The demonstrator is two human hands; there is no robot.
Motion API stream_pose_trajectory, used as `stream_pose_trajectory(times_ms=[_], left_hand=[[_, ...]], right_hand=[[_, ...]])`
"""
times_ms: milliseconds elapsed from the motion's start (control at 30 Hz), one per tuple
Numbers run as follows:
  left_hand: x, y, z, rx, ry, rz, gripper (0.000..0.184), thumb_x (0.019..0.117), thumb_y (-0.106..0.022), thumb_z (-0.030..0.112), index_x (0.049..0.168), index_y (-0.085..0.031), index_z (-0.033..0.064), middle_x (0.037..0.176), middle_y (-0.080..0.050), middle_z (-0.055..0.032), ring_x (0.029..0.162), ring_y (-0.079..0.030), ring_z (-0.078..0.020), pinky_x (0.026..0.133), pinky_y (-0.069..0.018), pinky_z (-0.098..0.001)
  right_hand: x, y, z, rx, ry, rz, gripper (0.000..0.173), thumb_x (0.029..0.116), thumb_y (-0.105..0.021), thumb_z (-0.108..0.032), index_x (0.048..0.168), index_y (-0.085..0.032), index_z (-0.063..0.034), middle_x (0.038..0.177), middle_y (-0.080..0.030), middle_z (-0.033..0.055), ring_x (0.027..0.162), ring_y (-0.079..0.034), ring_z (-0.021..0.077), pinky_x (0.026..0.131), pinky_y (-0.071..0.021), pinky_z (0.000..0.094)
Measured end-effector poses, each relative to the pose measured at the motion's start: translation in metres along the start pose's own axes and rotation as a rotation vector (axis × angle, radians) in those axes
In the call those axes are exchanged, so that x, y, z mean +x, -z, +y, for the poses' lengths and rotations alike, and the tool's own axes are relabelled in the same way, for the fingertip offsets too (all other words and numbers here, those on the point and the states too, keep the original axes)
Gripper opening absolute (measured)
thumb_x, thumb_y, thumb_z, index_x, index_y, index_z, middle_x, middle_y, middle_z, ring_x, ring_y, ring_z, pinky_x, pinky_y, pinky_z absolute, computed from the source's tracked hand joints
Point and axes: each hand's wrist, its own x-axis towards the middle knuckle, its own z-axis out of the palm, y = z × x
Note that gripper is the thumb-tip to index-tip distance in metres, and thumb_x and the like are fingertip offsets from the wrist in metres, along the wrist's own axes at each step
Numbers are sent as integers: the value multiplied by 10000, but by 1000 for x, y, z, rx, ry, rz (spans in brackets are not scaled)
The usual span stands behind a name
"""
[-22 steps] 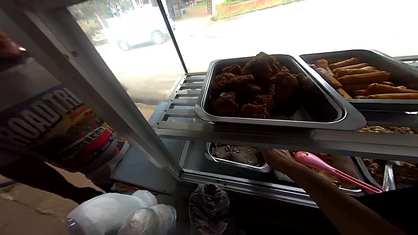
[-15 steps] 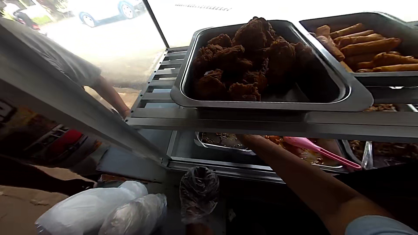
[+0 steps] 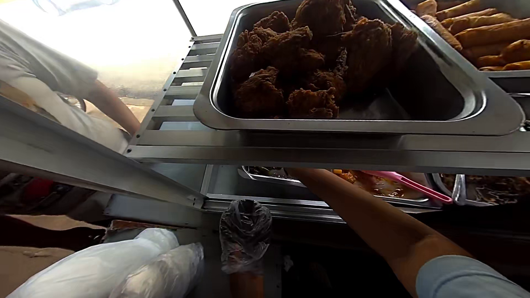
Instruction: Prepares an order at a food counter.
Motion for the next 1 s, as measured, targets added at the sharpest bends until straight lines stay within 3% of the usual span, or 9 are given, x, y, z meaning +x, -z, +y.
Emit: stream_pose_trajectory(times_ms=[100,167,367,467,567,733,833,900,1000], left_hand=[[9,21,-7,-56,-24,-134,261,1050,-336,59,1228,-524,22,1092,-686,-92,1052,-687,-169,917,-588,-347],[13,26,-6,-62,-24,-108,271,1054,-316,72,1231,-516,32,1089,-683,-89,1046,-687,-171,917,-587,-356],[10,4,2,-6,18,83,256,1025,-285,69,1159,-502,44,962,-691,-9,912,-713,-110,819,-617,-315],[9,3,0,5,43,80,266,1055,-261,71,1176,-496,35,963,-676,-17,907,-703,-104,820,-607,-302],[14,22,-9,-68,-28,-66,266,1059,-308,88,1212,-519,32,1059,-703,-74,1012,-708,-159,896,-602,-348],[18,27,-14,-29,-43,-64,263,1061,-325,100,1220,-523,33,1082,-697,-84,1031,-702,-170,907,-599,-364],[16,16,-11,-35,1,-89,268,1070,-315,92,1238,-514,29,1093,-672,-91,1039,-685,-164,915,-589,-350],[14,9,-9,-46,12,-35,265,1066,-309,91,1195,-532,27,1035,-694,-77,983,-707,-157,872,-606,-345],[13,2,-2,13,34,58,269,1058,-261,75,1161,-507,40,951,-684,-10,898,-705,-101,812,-607,-299]], right_hand=[[-36,-7,-3,-228,24,122,349,1043,-458,-54,1359,-606,-50,1248,-647,293,1188,-614,494,914,-482,684],[-51,-5,2,-267,58,230,309,1022,-487,-43,1274,-667,-48,1148,-689,284,1102,-658,493,848,-506,674],[-3,11,26,37,-119,94,304,1050,-518,-108,1291,-647,25,1281,-638,293,1234,-597,460,1035,-436,645],[-9,1,15,-70,-71,58,328,1045,-455,-40,1328,-594,48,1267,-619,349,1186,-592,549,936,-439,733],[-48,0,4,-281,-30,71,435,1029,-444,-23,1438,-561,-115,1255,-630,293,1086,-650,499,845,-508,659],[-22,14,10,-101,-99,19,318,1038,-491,-46,1319,-612,42,1283,-623,312,1213,-597,490,980,-462,670],[12,9,15,64,-155,-31,323,1025,-551,-69,1327,-619,27,1301,-615,294,1211,-593,463,989,-451,643],[-5,4,9,-34,-143,24,334,1015,-520,-78,1325,-621,-7,1266,-635,284,1182,-610,472,927,-472,674],[-52,13,4,-229,-125,43,343,1022,-500,-27,1346,-613,-24,1313,-622,281,1254,-571,490,978,-440,697]])
